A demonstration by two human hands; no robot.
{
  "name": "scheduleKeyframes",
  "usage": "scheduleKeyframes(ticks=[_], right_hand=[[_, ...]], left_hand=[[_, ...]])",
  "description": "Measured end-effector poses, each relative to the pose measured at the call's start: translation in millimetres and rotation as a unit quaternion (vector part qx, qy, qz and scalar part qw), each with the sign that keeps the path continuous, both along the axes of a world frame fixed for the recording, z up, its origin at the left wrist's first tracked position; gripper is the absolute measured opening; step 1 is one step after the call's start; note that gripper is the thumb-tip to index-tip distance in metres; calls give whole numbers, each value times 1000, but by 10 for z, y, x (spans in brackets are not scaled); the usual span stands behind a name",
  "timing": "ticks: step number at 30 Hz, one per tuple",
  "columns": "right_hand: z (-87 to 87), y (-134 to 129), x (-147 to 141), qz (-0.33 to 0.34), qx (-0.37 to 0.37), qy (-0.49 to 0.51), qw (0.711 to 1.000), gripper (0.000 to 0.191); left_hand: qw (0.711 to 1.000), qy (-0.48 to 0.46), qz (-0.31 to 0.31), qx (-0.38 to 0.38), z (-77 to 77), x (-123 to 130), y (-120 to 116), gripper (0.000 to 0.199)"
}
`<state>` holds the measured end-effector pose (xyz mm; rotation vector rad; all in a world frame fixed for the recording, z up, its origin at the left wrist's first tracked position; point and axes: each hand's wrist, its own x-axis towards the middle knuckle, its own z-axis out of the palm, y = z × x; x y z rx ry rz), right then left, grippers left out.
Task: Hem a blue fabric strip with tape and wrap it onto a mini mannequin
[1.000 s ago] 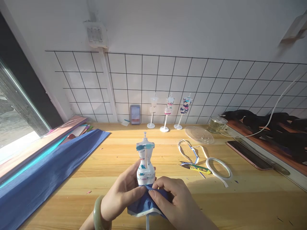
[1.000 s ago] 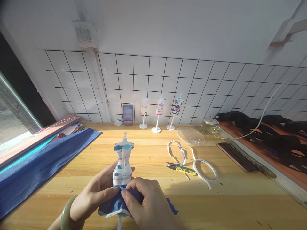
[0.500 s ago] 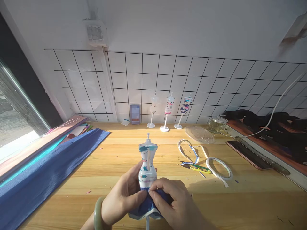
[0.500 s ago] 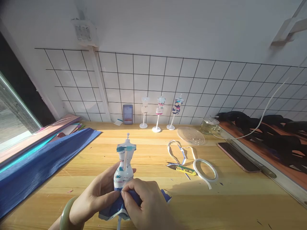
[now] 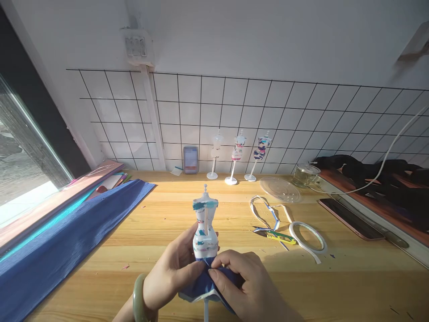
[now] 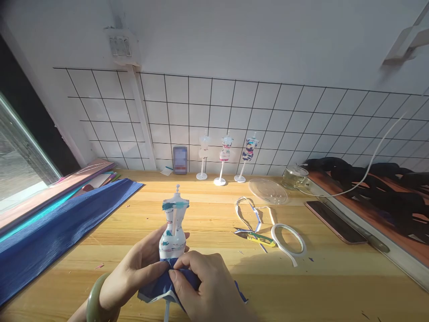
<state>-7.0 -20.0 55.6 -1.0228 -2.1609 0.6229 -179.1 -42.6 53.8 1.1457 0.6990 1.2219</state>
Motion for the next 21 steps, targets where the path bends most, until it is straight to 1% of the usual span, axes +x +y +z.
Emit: scheduleKeyframes(ticks=[6,10,13,21], right_hand=[[0,15,1,39,-15,15,999,12],[-10,37,-3,55,-3,18,998,13],[-39,42,-9,46,4,19,999,13],[-107,34,-21,3,7,15,1000,6]], left_hand=[[1000,7,6,8,-16,13,3,51],[1000,11,11,11,-24,36,2,51],[1000,10,9,5,-23,48,-3,53],[999,-4,-31,14,19,37,-22,53]])
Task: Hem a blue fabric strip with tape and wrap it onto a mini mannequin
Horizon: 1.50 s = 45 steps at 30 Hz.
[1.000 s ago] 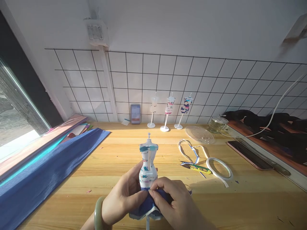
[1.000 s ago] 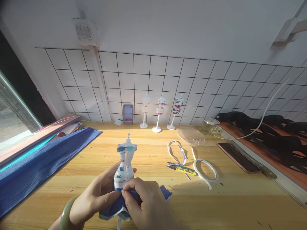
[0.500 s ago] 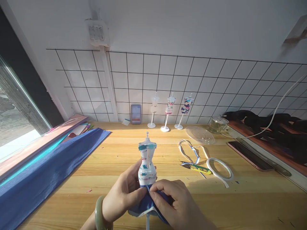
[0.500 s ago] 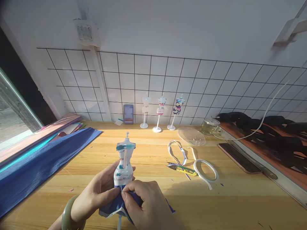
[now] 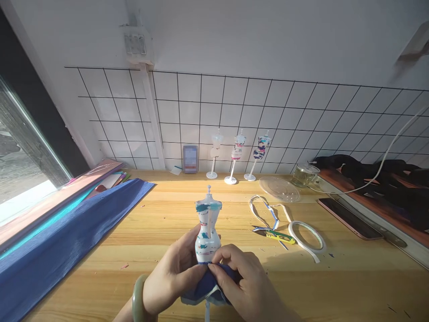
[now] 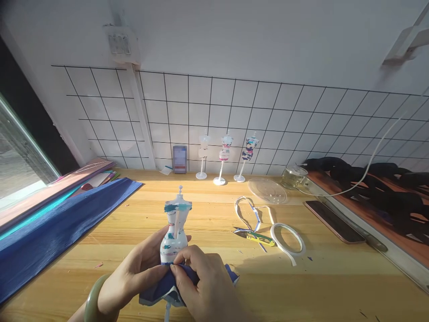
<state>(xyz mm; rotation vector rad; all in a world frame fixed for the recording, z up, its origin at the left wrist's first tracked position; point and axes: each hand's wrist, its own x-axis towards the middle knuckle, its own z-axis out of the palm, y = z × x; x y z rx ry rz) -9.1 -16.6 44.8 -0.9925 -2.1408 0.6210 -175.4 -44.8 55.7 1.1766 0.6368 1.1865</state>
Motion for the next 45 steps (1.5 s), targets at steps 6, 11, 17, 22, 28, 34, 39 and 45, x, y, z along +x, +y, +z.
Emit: scheduleKeyframes(ticks=[6,11,17,22,28,34,39,45], right_hand=[[-2,26,-54,26,-148,72,986,5],[73,44,-100,34,-280,151,947,21],[91,67,-81,79,-335,203,917,20],[95,85,-27,71,-327,174,926,24],[111,75,-18,80,-336,131,929,21],[73,80,-45,76,-341,127,928,17],[78,81,-31,71,-269,109,954,16],[67,66,-34,66,-190,80,976,14]], left_hand=[[1000,-9,14,-5,-13,1,-10,52],[1000,0,21,-11,-19,-23,12,53],[999,-1,35,-36,-80,-34,40,52],[994,11,91,-53,-147,-55,48,50],[992,39,112,-35,-121,-32,49,47],[992,41,114,-22,-139,-6,37,48],[993,28,113,-3,-122,21,27,43],[993,35,108,17,-87,27,22,42]])
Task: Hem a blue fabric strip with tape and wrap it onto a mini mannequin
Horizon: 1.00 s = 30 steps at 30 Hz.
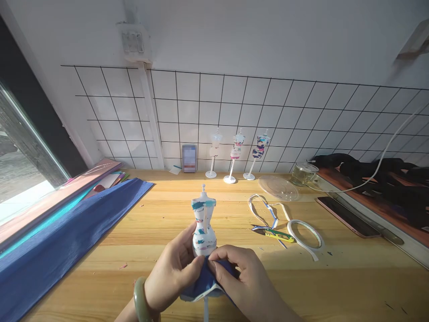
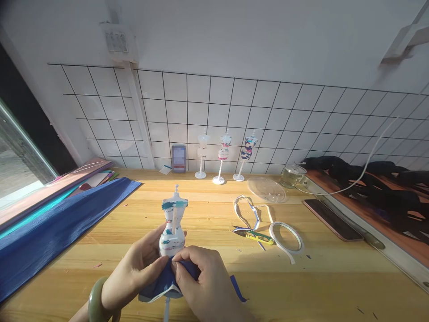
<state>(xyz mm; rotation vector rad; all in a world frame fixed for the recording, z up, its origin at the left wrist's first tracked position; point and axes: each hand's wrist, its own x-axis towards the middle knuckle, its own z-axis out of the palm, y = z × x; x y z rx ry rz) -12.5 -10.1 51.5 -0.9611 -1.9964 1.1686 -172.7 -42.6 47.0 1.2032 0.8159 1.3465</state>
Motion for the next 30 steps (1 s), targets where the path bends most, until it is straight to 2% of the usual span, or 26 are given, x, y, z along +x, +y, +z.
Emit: scheduleKeyframes(ticks=[11,16,21,24,30], right_hand=[[-13,-1,-5,-6,11,9,1000,11],[13,-12,-18,-16,-17,0,1000,10],[61,-28,-35,-31,-90,9,995,13],[81,-23,-31,-32,-105,9,994,15],[85,-17,-33,-6,-137,21,990,17]], left_hand=[[999,7,-30,-30,54,11,-5,43],[997,27,-56,-43,83,-19,-21,46],[997,32,-41,-57,79,-30,-34,50],[997,16,-52,-57,71,-21,-31,52],[997,5,-55,-58,56,-17,-21,55]])
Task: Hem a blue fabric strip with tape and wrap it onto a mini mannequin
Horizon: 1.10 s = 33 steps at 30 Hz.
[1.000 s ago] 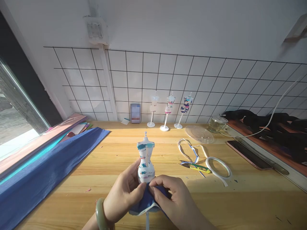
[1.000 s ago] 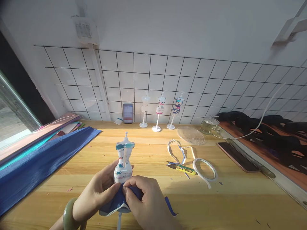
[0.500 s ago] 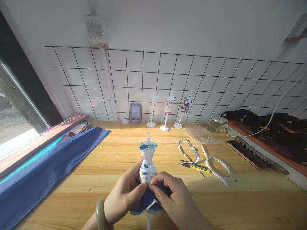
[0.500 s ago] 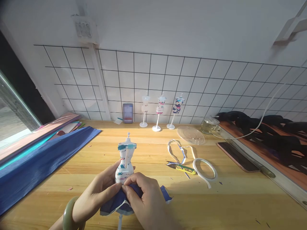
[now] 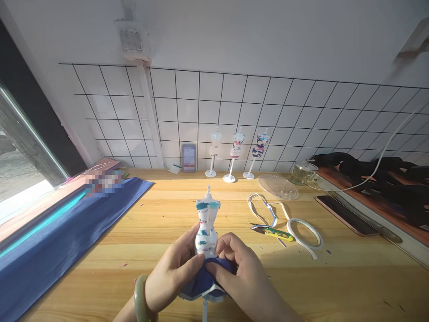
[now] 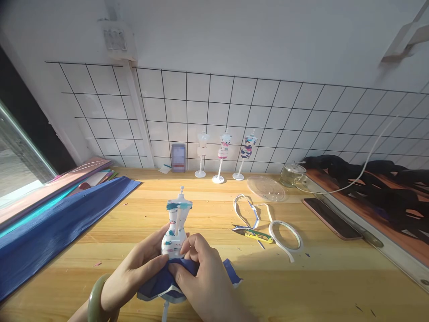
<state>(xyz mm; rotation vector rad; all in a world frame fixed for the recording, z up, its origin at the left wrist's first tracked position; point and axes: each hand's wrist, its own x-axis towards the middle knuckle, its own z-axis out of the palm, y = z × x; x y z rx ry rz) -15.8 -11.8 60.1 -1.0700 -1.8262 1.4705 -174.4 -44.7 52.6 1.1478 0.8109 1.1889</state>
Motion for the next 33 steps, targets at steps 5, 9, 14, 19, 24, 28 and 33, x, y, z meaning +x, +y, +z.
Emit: scheduleKeyframes(ticks=[5,9,14,19,24,28,33], right_hand=[[21,-19,10,11,13,-17,1000,15],[43,-7,37,11,16,-12,1000,11],[-15,23,65,8,12,-19,1000,18],[-23,16,36,9,0,-22,1000,24],[-24,12,18,9,26,-16,1000,21],[-47,20,34,1,55,-30,998,19],[-22,2,37,7,40,-17,999,19]], left_hand=[[1000,2,5,2,-32,-21,10,57],[1000,5,24,2,-25,-28,12,54],[999,16,51,-7,-19,-25,8,52],[999,13,50,-6,-53,-27,11,55],[999,4,43,-4,-68,-27,21,56],[999,10,34,1,-84,-25,25,56],[999,7,34,3,-85,-27,20,56]])
